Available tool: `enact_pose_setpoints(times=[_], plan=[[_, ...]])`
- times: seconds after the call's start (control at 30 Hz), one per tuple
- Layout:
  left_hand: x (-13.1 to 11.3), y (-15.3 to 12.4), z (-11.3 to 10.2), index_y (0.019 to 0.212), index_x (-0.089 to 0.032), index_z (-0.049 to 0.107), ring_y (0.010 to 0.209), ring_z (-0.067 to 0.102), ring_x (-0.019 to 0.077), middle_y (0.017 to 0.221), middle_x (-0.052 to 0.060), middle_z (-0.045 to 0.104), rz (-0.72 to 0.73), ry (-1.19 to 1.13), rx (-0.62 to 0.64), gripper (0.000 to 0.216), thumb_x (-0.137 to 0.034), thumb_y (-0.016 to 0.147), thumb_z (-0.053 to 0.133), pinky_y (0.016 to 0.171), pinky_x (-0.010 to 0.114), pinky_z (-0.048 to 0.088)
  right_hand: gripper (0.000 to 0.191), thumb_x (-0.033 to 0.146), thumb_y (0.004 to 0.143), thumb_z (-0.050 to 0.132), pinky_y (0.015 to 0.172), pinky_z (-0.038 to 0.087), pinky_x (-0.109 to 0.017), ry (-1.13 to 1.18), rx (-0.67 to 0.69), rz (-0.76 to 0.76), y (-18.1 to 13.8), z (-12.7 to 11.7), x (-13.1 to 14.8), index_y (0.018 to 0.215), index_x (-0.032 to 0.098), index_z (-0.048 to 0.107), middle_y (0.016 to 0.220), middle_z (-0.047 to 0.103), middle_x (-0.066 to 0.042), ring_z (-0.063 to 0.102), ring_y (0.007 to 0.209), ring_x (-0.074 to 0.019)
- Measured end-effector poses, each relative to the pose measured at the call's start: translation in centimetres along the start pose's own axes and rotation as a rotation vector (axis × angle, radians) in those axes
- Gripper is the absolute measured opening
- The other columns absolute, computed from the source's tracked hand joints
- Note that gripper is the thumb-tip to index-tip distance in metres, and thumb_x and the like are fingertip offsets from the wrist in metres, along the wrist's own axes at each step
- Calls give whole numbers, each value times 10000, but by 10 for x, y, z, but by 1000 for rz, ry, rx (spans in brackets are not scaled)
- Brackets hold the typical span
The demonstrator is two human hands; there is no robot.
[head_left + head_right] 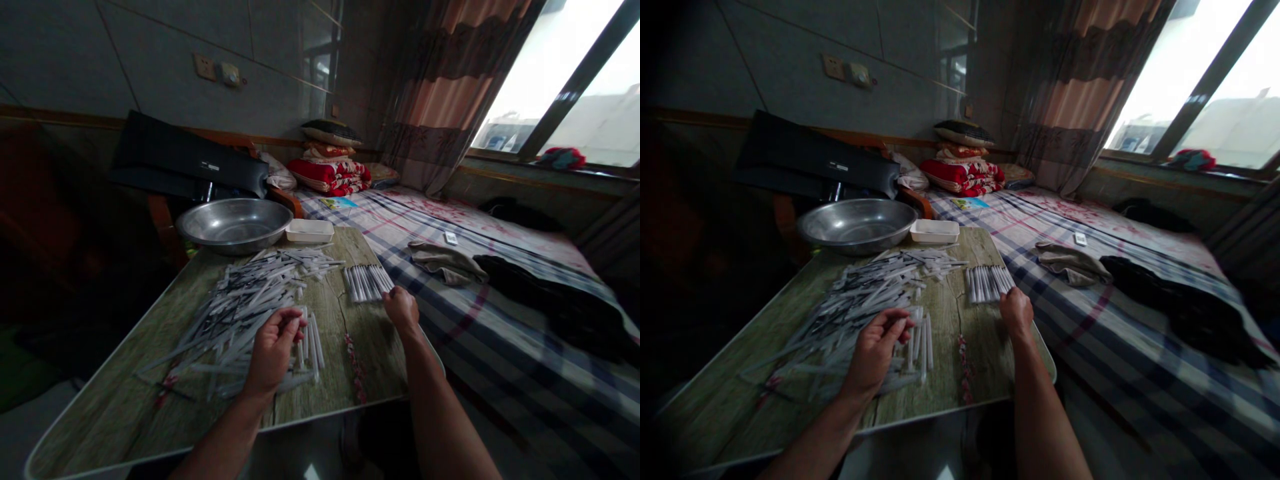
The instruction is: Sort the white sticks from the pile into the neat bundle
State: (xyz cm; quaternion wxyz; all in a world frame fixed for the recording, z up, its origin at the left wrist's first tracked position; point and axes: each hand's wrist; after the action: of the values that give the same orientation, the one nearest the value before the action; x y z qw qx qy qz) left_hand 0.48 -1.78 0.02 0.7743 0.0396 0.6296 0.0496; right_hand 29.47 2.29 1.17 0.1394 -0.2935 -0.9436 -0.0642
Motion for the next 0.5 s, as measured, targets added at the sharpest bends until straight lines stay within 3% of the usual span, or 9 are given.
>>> enact_pose_setpoints(times=[0.23, 0.5], plan=[[0, 0, -2, 904, -182, 639, 593, 580, 109, 763, 15, 681, 17, 14, 5, 177, -326, 802, 646, 577, 226, 478, 333, 377, 893, 480, 665, 413, -272, 47, -24, -66, 2, 0, -9, 876, 152, 726, 929, 723, -146, 661, 843, -229], [-2, 1, -2, 896, -179, 636, 566, 552, 101, 740, 8, 672, 70, -25, -61, 169, -316, 799, 646, 552, 218, 463, 380, 396, 866, 406, 544, 329, -253, 505, -225, -155, 3, -10, -19, 667, 158, 626, 629, 646, -66, 553, 589, -166]])
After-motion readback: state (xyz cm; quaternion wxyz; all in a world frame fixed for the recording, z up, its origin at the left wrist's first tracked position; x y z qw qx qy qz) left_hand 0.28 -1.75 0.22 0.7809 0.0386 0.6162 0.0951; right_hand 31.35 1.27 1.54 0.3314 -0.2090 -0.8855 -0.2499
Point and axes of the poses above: each hand's wrist, its own y-axis towards the middle knuckle, its own z-axis out of the palm, x = y × z
